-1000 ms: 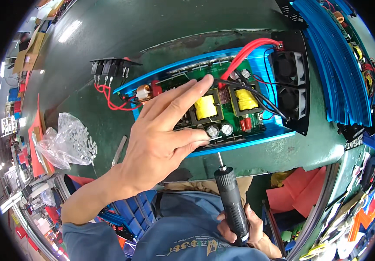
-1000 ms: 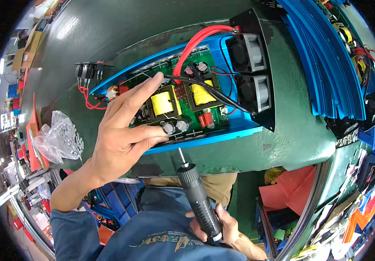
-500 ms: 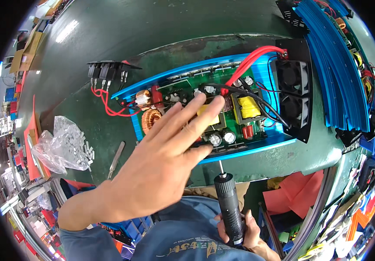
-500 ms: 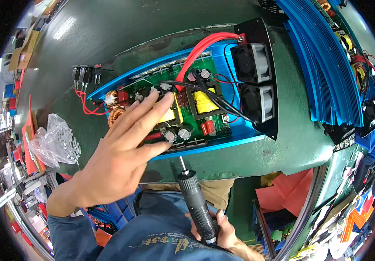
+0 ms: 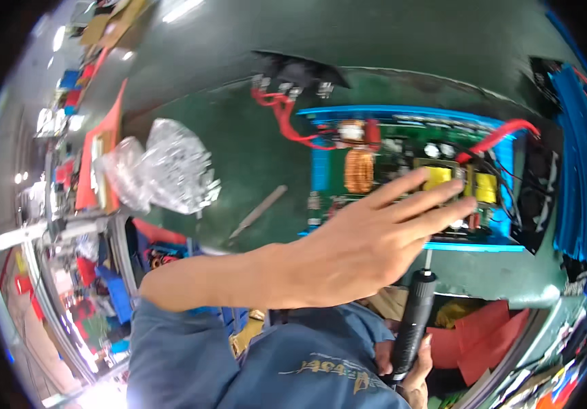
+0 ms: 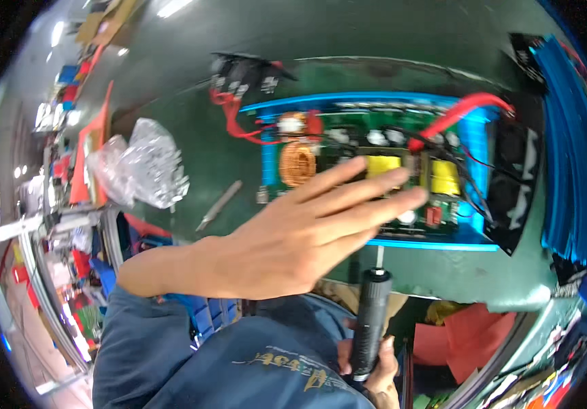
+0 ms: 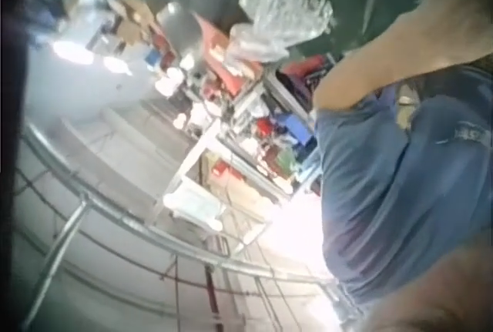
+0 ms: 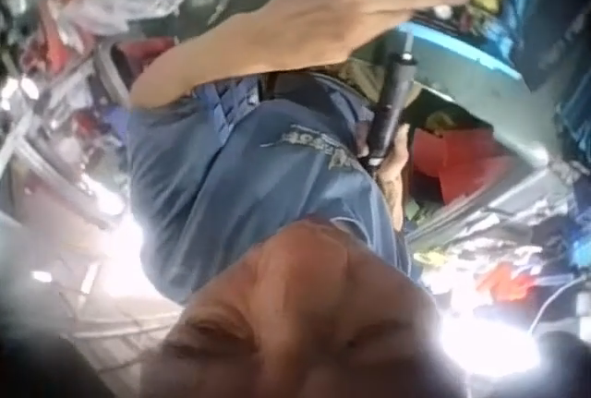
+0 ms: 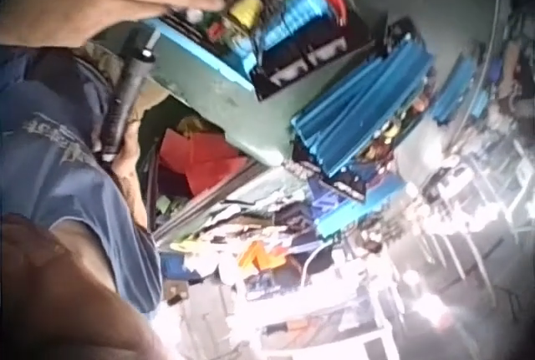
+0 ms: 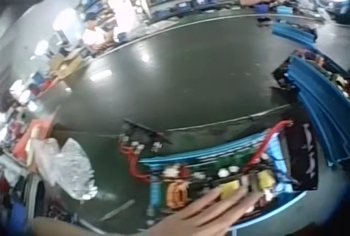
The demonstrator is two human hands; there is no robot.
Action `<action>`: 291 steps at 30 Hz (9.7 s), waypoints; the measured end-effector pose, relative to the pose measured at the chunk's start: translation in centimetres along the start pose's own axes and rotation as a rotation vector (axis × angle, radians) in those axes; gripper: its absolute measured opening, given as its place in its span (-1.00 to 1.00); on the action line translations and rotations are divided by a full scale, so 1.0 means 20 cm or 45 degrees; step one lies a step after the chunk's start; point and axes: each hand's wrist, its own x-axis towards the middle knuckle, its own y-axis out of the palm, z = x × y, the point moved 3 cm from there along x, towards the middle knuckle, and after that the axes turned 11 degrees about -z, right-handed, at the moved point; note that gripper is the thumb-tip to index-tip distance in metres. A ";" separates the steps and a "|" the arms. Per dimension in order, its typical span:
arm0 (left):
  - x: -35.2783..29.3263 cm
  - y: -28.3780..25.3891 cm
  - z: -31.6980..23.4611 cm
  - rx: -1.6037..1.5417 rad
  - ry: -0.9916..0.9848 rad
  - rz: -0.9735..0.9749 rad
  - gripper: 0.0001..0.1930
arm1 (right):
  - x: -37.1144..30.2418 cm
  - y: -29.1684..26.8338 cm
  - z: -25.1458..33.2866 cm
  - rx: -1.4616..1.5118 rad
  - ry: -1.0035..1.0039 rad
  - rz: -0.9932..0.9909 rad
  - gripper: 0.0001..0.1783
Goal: Assembling electronic power inverters by attaching components and housings using an electric screwdriver.
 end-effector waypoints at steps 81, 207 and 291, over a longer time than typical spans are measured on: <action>0.03 -0.20 0.09 -0.068 -0.224 0.225 -0.84 | 0.03 0.20 -0.14 -0.059 -0.108 0.102 0.08; -0.13 -0.22 0.12 -0.243 -0.634 0.169 -0.76 | 0.05 0.07 0.03 -0.123 0.216 0.268 0.23; 0.95 -0.57 1.79 0.381 -0.622 -0.713 -0.59 | 0.32 0.22 0.79 -1.518 -1.982 -0.925 -0.53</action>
